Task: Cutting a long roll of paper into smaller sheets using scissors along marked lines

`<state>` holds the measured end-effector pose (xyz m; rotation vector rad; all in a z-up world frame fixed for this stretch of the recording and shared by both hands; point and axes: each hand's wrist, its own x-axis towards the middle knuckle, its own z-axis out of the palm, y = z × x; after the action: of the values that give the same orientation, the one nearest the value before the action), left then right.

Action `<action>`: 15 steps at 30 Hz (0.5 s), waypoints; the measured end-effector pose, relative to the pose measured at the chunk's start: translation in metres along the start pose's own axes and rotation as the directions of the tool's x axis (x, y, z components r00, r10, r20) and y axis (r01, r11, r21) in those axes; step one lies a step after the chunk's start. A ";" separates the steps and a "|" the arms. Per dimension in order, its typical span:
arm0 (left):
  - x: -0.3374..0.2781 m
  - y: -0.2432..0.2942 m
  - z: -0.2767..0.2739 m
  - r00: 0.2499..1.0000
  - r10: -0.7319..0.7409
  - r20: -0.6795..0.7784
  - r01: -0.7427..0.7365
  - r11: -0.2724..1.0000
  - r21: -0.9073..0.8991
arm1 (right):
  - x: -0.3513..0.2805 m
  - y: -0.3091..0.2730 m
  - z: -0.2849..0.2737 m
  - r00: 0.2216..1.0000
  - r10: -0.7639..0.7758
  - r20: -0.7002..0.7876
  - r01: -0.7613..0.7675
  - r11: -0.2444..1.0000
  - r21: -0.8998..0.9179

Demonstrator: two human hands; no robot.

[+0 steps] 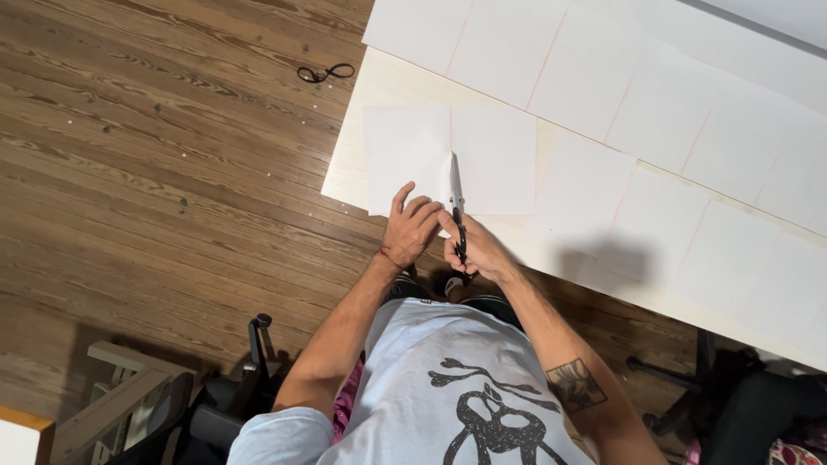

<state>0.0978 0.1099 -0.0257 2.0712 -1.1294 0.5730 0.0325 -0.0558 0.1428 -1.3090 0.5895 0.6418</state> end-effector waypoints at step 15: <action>-0.003 0.019 -0.018 0.954 -0.041 0.296 -0.021 0.980 0.200 | 0.000 -0.005 -0.009 1.000 -0.009 0.022 0.008 0.998 0.063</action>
<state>0.0791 0.1177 -0.0082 2.3980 -1.2735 0.3883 0.0358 -0.0651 0.1454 -1.2437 0.5811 0.6255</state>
